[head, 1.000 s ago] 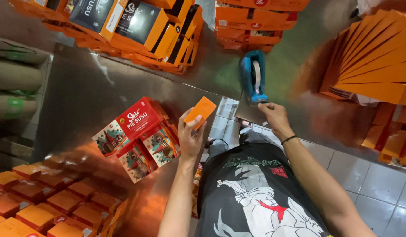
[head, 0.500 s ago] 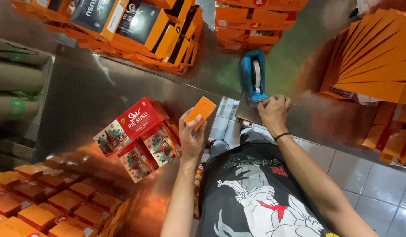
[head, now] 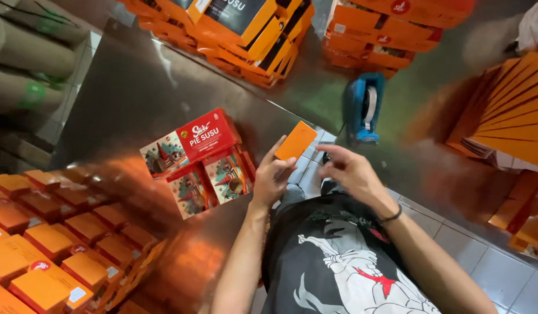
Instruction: The person tapes orange boxes shut using a tape dispenser and stacks them on a metal table, then refills a tape roll by hand.
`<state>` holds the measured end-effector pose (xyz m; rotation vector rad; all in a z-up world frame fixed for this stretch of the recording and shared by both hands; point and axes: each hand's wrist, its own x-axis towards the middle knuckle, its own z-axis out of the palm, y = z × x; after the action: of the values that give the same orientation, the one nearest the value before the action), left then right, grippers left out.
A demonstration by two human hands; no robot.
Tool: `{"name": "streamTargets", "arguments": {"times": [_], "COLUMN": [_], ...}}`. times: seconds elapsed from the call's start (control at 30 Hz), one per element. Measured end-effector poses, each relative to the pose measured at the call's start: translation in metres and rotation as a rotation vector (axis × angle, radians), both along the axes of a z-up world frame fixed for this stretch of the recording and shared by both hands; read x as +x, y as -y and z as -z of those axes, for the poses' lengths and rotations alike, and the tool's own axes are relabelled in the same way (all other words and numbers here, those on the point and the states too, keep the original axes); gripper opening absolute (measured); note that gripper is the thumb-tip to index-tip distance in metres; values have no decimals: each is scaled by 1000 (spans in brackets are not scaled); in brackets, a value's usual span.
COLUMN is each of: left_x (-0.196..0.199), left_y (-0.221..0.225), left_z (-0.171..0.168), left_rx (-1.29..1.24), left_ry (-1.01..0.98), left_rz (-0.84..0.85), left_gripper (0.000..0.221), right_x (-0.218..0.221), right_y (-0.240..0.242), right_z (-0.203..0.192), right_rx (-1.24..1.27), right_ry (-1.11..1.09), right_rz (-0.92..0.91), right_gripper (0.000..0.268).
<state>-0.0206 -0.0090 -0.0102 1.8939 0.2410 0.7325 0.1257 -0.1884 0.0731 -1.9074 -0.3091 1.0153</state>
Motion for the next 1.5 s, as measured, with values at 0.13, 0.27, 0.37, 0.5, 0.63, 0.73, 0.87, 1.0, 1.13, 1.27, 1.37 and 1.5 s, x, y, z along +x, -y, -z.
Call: {"name": "streamTargets", "arguments": {"times": [0.13,0.27,0.37,0.5,0.63,0.73,0.87,1.0,1.13,1.27,1.37,1.5], "left_x": [-8,6,7,7,8,16,11,-18,-72,-131,-160,-195], "left_y": [1,1,3,4,-1,-5,-11,1,-5,-8,-25,-77], "left_z": [23,-18,-24,-23,-22,-29,-32,-109,-157,-116,-70,-9], "left_rx": [-107,-56,-70,-40,-117,-173,-120,-83,-81,-205,-363,-646], "left_ry": [17,66,57,55,76,130,167,193,140,84,202,-324], "left_rz": [17,-14,-10,8,-10,-13,-76,78,321,-112,-625,-1061], "left_gripper": [14,5,2,8,6,11,9,14,8,11,50,51], "right_x": [-15,-12,-16,-17,-22,-18,-17,10,-2,-9,-36,-82], "right_y": [-31,-40,-52,-71,-65,-69,-61,-23,-59,-63,-88,-139], "right_z": [3,25,13,18,62,114,146,165,83,133,105,63], "right_rx": [157,79,-52,25,367,235,263,-26,-2,199,204,134], "right_ry": [-158,-91,-143,-224,-143,-73,-279,-1013,-1267,-1017,-929,-500], "right_rz": [93,83,177,261,251,218,240,442,160,400,376,175], "right_gripper": [44,51,54,42,42,33,18,24,51,32,25,46]}}
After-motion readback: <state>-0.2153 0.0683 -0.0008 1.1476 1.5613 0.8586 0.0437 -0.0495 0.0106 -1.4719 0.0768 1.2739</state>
